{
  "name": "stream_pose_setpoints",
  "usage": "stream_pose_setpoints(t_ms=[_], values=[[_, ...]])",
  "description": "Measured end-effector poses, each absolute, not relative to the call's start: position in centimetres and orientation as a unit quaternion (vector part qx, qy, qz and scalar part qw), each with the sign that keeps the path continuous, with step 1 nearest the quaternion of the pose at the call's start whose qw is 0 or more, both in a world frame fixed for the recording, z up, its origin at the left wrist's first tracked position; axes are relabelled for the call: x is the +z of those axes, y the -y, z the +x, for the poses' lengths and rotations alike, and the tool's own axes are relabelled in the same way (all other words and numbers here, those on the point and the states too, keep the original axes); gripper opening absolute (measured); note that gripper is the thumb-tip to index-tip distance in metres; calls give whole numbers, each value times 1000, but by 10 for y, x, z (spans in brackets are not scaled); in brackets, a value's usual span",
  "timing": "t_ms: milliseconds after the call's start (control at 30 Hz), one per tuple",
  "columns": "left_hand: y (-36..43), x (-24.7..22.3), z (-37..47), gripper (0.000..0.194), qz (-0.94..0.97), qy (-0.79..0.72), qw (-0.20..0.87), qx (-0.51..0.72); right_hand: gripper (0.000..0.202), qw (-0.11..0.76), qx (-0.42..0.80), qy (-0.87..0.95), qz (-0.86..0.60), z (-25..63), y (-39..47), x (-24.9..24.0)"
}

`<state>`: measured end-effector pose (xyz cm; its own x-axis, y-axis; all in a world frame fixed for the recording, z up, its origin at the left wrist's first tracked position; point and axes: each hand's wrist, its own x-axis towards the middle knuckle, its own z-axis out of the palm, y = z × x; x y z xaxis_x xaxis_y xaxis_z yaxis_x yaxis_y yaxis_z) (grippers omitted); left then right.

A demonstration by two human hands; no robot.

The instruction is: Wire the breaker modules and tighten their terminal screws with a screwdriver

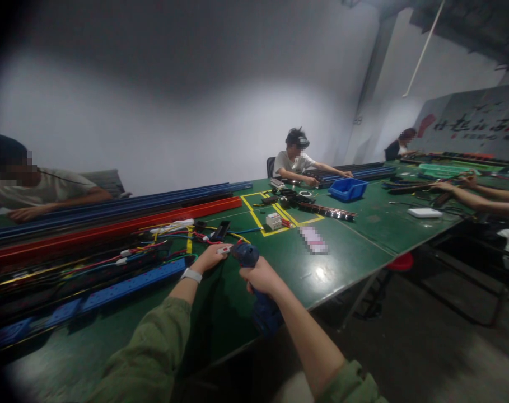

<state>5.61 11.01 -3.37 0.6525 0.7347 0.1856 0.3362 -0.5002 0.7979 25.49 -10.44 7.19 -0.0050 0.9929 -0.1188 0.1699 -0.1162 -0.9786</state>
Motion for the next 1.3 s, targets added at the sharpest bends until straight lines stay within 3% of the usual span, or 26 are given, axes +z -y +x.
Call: stream_pose_setpoints(t_ms=[900,1067,1300], values=[[-116,-46,52,56,829,-342,349,272,5,421,482,521,-565,255,107,74],[-116,-45,53,60,830,-329,358,274,18,440,492,519,-542,255,107,74],[-114,-45,53,59,832,-335,349,273,7,425,495,517,-555,255,106,73]])
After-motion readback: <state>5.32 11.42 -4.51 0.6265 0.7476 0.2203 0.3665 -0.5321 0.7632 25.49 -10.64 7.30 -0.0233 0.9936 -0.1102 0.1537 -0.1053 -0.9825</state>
